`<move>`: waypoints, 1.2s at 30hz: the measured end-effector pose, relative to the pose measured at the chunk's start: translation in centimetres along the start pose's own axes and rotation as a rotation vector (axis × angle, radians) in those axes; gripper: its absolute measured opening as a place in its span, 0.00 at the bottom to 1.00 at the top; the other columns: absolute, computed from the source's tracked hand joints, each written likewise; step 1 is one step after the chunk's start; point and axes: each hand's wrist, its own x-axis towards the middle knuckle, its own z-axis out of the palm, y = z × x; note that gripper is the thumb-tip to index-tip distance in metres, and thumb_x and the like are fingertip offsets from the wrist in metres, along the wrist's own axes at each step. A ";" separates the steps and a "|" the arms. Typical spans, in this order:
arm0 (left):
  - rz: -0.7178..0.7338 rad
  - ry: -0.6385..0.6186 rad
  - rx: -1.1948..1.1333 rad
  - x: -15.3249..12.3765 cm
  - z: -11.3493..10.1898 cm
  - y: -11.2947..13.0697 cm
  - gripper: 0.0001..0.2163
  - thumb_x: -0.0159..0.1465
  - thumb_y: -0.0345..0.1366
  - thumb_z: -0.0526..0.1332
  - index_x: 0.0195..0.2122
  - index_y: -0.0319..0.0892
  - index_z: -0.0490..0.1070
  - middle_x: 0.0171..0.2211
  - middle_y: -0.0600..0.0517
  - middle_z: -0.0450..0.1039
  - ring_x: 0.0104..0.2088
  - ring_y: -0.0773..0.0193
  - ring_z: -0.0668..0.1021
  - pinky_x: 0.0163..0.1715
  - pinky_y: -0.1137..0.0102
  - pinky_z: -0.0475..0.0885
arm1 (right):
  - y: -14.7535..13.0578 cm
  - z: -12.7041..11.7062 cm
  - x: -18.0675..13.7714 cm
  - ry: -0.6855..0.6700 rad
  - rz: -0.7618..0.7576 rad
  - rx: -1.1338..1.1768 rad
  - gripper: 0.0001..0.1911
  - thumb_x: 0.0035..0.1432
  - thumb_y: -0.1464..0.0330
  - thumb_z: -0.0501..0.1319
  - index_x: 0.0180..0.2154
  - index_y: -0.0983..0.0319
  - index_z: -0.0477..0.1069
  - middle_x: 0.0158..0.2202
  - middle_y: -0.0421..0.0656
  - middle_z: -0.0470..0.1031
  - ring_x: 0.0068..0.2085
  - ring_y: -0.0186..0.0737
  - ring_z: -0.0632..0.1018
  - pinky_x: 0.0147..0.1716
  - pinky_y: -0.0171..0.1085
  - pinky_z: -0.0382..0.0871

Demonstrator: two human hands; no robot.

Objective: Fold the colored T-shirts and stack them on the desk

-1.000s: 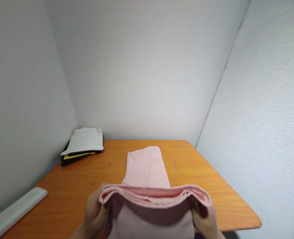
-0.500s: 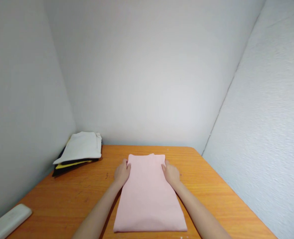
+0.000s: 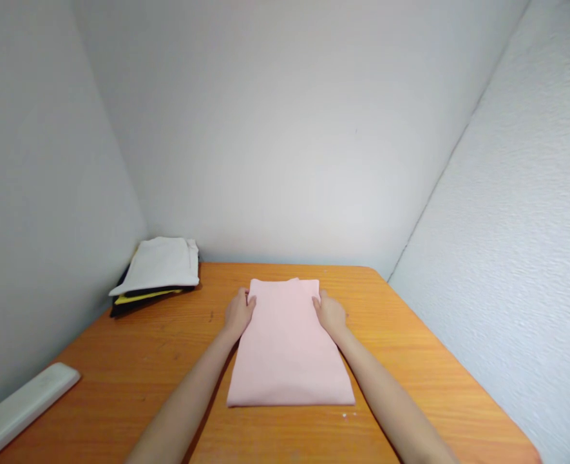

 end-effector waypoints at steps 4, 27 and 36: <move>0.022 -0.008 0.053 0.6 -1.7 0.7 0.15 0.66 0.37 0.54 0.52 0.35 0.64 0.47 0.39 0.75 0.48 0.55 0.77 0.46 0.65 0.68 | -0.2 -1.6 0.2 0.004 -0.009 -0.008 0.22 0.69 0.60 0.49 0.54 0.70 0.64 0.44 0.60 0.77 0.46 0.54 0.78 0.45 0.47 0.69; 0.414 -0.081 0.360 -4.0 3.4 4.9 0.27 0.71 0.46 0.39 0.66 0.43 0.57 0.68 0.45 0.53 0.68 0.52 0.54 0.65 0.50 0.47 | -4.8 4.3 -2.4 0.072 -0.308 0.074 0.32 0.68 0.55 0.43 0.68 0.62 0.51 0.70 0.48 0.45 0.69 0.54 0.46 0.65 0.54 0.36; 0.374 -0.115 0.382 -4.1 2.7 5.5 0.26 0.70 0.46 0.40 0.66 0.43 0.57 0.68 0.46 0.53 0.68 0.52 0.54 0.65 0.51 0.48 | -4.9 3.6 -2.5 0.089 -0.323 0.133 0.30 0.68 0.56 0.47 0.65 0.64 0.56 0.69 0.52 0.51 0.69 0.54 0.50 0.64 0.53 0.39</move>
